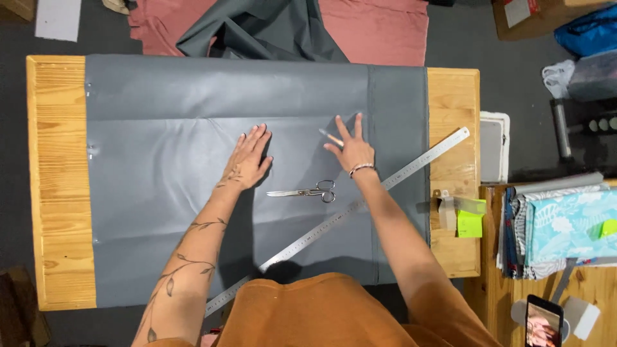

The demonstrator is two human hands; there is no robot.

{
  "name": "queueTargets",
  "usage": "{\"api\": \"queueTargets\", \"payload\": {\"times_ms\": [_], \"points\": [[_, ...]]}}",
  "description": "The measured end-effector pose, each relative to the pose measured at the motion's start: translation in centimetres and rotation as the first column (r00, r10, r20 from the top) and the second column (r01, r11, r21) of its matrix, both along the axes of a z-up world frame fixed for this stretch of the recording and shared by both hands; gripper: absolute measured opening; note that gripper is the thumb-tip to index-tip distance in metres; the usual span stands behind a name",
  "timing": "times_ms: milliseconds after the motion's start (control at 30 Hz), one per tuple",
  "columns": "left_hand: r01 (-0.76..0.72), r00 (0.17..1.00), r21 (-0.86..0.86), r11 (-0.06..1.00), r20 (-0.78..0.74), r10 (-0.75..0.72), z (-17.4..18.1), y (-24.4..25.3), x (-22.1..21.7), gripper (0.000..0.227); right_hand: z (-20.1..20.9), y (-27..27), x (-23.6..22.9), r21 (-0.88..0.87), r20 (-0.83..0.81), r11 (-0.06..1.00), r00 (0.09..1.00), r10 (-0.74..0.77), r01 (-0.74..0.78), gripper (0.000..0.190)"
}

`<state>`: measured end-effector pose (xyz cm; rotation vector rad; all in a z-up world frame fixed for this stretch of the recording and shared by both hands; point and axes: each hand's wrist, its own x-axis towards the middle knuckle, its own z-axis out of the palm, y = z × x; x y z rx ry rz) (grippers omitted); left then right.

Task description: The person measures and marks a large piece of gray fabric on a wooden table using a metal ruler and a pencil. They draw straight lines along the ruler's edge and then fold the fabric to align the marked sections.

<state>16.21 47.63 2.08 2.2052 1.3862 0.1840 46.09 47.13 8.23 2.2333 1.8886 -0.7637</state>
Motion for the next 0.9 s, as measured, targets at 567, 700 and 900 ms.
{"api": "queueTargets", "payload": {"times_ms": [567, 700, 900], "points": [[-0.299, 0.931, 0.08, 0.951, -0.192, 0.309, 0.8, 6.6, -6.8, 0.081, 1.0, 11.2, 2.0, -0.075, 0.206, 0.997, 0.979, 0.017, -0.001, 0.098], [-0.449, 0.865, 0.113, 0.887, -0.194, 0.463, -0.2, 9.6, -11.3, 0.073, 1.8, 11.9, 1.9, -0.1, 0.199, 0.995, 0.98, 0.017, 0.003, 0.104], [-0.614, 0.75, 0.102, 0.783, -0.235, 0.619, 1.5, 12.8, -16.4, 0.078, 2.8, 11.9, 1.6, -0.151, 0.153, 0.987, 0.988, -0.035, 0.058, 0.109]]}}
